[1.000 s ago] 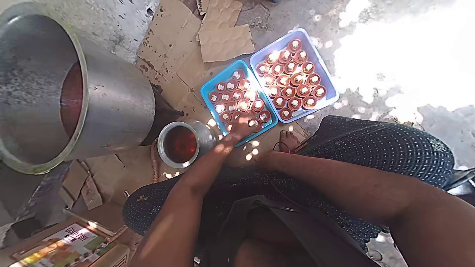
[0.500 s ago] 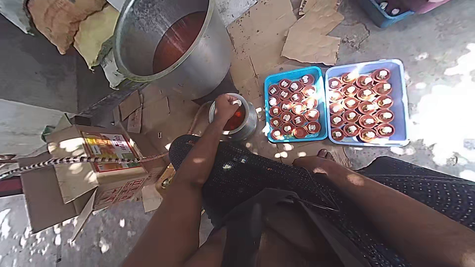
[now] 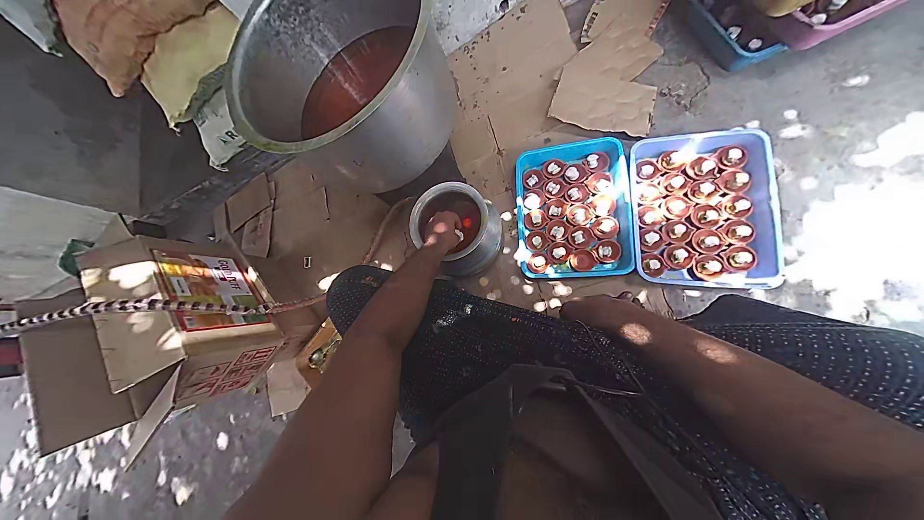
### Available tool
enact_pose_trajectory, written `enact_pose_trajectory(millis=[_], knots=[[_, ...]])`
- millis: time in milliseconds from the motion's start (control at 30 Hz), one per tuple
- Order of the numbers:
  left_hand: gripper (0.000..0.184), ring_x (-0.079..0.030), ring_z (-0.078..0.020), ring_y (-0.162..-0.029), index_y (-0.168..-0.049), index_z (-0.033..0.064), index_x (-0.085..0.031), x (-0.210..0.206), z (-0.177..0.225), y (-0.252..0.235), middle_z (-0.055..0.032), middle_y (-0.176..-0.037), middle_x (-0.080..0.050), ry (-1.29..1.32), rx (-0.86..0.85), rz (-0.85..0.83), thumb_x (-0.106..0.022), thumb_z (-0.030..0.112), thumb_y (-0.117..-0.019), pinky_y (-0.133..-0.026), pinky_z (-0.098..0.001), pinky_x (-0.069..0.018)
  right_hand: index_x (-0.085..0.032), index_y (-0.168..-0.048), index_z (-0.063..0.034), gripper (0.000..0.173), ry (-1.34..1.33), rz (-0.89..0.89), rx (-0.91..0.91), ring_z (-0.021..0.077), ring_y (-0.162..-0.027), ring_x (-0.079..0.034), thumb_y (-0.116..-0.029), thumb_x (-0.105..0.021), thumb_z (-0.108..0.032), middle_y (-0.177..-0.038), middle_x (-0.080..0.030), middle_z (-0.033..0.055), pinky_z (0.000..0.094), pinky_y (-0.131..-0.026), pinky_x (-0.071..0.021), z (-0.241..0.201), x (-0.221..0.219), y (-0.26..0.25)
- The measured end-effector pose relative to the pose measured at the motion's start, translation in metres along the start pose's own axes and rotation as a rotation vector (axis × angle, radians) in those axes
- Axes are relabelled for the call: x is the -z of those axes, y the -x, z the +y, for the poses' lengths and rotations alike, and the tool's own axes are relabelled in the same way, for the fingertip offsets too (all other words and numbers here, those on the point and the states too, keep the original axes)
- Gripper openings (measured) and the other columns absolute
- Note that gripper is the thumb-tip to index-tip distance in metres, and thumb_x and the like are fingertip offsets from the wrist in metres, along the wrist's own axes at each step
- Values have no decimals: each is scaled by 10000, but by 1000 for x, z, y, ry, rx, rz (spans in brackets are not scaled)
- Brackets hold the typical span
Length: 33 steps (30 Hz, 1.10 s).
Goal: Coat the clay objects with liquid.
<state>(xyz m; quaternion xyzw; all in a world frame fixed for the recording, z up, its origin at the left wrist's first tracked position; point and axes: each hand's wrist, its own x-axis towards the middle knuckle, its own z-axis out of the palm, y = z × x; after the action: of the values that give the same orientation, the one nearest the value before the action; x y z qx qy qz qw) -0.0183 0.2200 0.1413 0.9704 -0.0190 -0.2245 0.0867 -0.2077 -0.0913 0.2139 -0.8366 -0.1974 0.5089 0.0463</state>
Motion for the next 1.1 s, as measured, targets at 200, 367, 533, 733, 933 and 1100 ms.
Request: enact_pose_trajectory(millis=[200,367,533,733,933,1100], knots=[[374,-668,-376,-1157,-1155,103,-707,0,1,0,-171,-1184,-713,-10,21,0,-810,110,-795,-942,-622,-551,-658,-1297,-59,341,-169,-79,-105,382,-1281,-596,-1118,-432,-242,-1339,-647,200,634,-1038,-444,-22,25,25],[410,-671,-388,-1144,-1163,91,-689,-1,5,1,-183,-1170,-711,-15,27,1,-825,119,-778,-924,-630,-552,-647,-1268,-3,278,-35,-140,-54,409,-1242,-620,-1094,-492,-156,-1299,-651,236,634,-992,-485,-34,38,34],[405,-673,-391,-1136,-1157,78,-678,-7,4,-4,-192,-1161,-707,-38,15,2,-817,119,-779,-912,-620,-561,-640,-1252,-43,294,2,-152,-158,398,-1216,-636,-1100,-485,-241,-1270,-658,221,636,-958,-502,-33,33,23],[441,-676,-393,-1120,-1171,79,-666,2,6,-5,-187,-1142,-710,12,31,55,-823,89,-759,-905,-630,-559,-642,-1252,-28,299,15,-145,-115,430,-1209,-636,-1098,-488,-232,-1271,-657,238,666,-946,-502,-22,22,11],[389,-664,-352,-1166,-1215,78,-656,29,15,2,-157,-1171,-713,144,82,249,-768,124,-845,-980,-591,-538,-656,-1133,-56,220,81,-16,-61,454,-1085,-680,-1052,-504,-192,-1127,-697,225,700,-848,-526,16,-20,-29],[414,-681,-367,-1127,-1207,75,-660,18,12,-3,-164,-1150,-719,89,53,199,-786,110,-814,-941,-620,-549,-670,-1140,-40,248,44,-92,-65,425,-1096,-684,-1068,-515,-220,-1138,-700,216,670,-866,-533,3,-3,-13]])
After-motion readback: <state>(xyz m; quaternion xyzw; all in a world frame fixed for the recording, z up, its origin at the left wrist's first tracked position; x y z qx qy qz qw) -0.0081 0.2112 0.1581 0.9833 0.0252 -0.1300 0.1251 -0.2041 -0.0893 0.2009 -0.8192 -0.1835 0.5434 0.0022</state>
